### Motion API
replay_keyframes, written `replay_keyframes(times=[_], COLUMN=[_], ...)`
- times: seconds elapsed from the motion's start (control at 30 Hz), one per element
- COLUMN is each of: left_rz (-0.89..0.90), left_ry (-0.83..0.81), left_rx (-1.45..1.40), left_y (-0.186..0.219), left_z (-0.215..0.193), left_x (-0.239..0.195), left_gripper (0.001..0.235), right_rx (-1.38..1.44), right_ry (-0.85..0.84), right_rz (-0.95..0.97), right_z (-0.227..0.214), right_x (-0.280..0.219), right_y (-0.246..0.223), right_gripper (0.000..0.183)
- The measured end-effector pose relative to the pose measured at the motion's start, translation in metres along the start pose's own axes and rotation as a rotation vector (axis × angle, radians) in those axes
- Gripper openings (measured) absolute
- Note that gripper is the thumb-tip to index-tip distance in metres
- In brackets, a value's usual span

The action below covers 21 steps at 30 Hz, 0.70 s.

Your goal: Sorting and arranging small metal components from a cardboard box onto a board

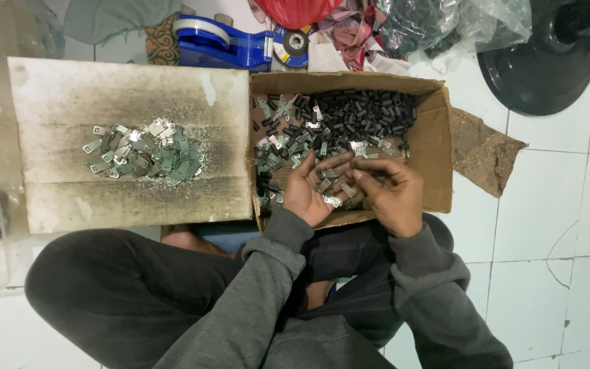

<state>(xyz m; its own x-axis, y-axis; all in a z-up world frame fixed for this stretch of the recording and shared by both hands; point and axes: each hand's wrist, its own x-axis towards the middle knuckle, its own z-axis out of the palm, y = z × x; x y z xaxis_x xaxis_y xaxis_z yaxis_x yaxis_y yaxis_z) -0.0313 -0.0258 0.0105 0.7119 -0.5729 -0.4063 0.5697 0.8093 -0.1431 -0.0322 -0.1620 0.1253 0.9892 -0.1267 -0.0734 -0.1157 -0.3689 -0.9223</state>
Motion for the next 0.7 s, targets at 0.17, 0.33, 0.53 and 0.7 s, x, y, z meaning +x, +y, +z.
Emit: replay_keyframes(times=[0.17, 0.33, 0.53, 0.7], left_rz=[-0.05, -0.066, -0.056, -0.065], left_ry=[0.032, 0.039, 0.023, 0.42], left_rx=[0.067, 0.081, 0.107, 0.279], left_y=[-0.01, -0.011, -0.007, -0.004], left_z=[-0.034, -0.038, -0.008, -0.029], left_x=[0.016, 0.017, -0.003, 0.005], left_gripper=[0.072, 0.071, 0.067, 0.044], right_rx=[-0.555, -0.651, -0.083, -0.13], right_ry=[-0.197, -0.29, -0.091, 0.019], right_rz=[-0.412, -0.345, -0.024, 0.153], right_z=[-0.004, -0.005, -0.041, -0.094], right_x=[0.011, 0.022, 0.054, 0.096], right_y=[0.016, 0.022, 0.002, 0.082], right_gripper=[0.022, 0.012, 0.012, 0.025])
